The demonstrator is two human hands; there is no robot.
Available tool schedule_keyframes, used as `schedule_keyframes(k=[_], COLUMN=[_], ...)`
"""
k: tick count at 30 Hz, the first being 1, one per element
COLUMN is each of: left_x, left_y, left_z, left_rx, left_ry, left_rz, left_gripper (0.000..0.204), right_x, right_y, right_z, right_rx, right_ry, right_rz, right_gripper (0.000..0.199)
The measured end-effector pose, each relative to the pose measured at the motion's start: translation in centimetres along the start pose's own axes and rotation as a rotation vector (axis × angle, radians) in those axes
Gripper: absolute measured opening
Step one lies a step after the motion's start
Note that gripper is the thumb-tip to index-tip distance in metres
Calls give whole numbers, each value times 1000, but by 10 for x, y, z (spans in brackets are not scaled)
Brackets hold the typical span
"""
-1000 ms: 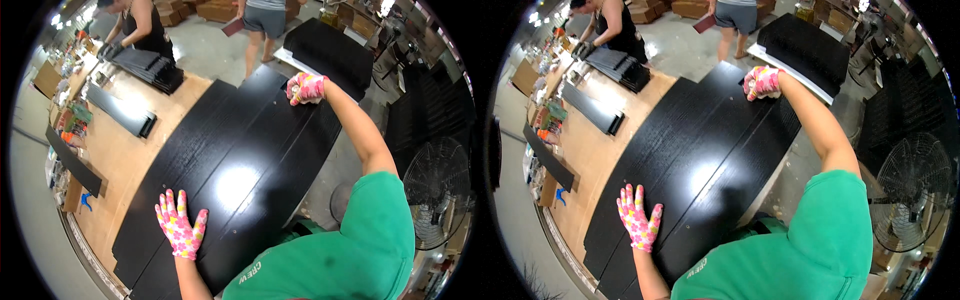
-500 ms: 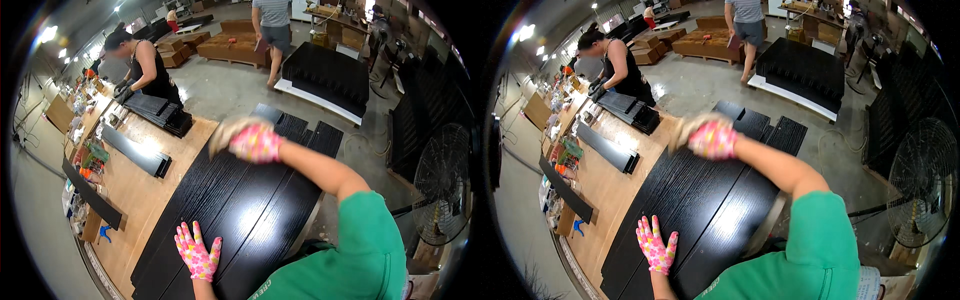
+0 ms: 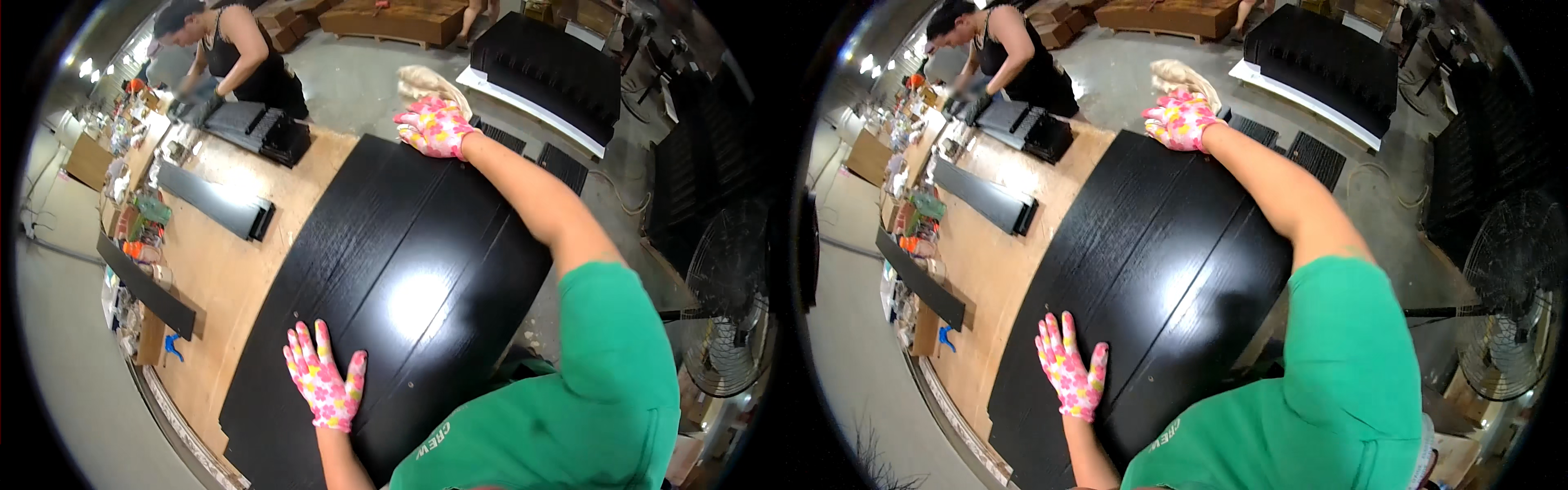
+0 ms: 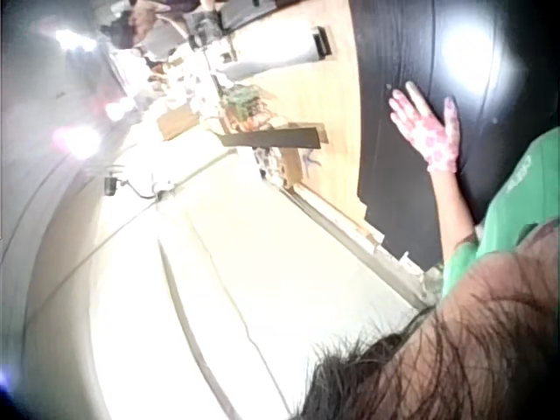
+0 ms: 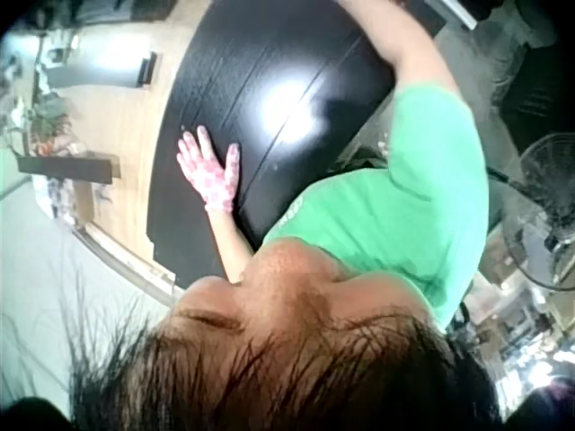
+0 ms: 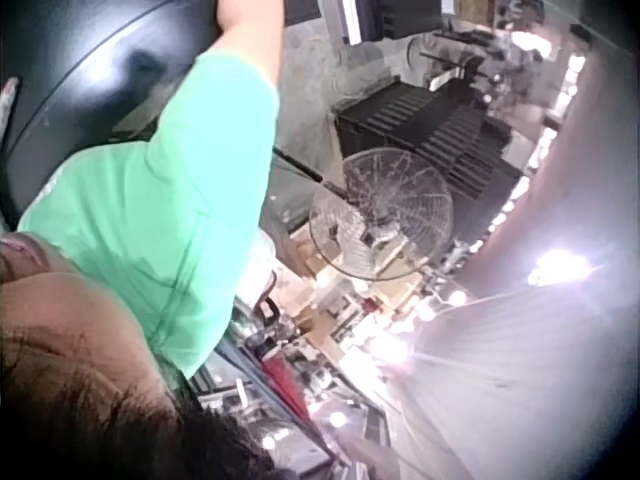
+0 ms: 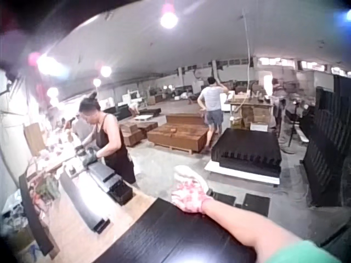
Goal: Cleaning and applying finish to black wooden furniture planks using a rag and a bottle of cleaning solution or oil.
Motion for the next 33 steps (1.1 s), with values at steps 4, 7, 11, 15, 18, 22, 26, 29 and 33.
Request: schedule_keyframes(k=[4, 7, 11, 15, 18, 22, 26, 29, 33], left_x=[-2, 11, 3, 12, 15, 1, -33, -18, -4], left_y=[9, 11, 10, 4, 3, 0, 70, 147, 197], left_z=[-7, 2, -1, 11, 17, 3, -42, -56, -27], left_rx=[58, 20, 61, 36, 24, -30, 206, 219, 111], left_ry=[7, -2, 2, 23, 13, -78, -18, 26, -89], left_rz=[-32, 27, -8, -33, -26, 32, -89, 114, -50], left_gripper=[76, 79, 82, 81, 78, 74, 76, 96, 94], right_x=[-59, -50, 24, -41, -140, -134, -154, -93, -47], right_y=[11, 27, 86, 219, 201, 216, 304, 367, 403], right_z=[-49, -76, 12, 192, 158, -96, -154, -106, 119], right_rx=[518, 540, -427, -345, -591, 385, 951, 769, 622], right_ry=[-86, 150, 619, -1086, -193, 279, 53, -1385, -2041], right_rz=[100, -45, -158, -215, -306, -139, -41, -279, 196], right_gripper=[42, 23, 18, 11, 15, 26, 27, 24, 30])
Point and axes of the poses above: each hand's wrist, its own y-axis away from the middle knuckle, its own x-axis out of the palm, z = x × y, the point moved 4 cm from there along -y, towards the middle knuckle, and after that the axes turned 2 degrees about -x, right-handed, at the moved point
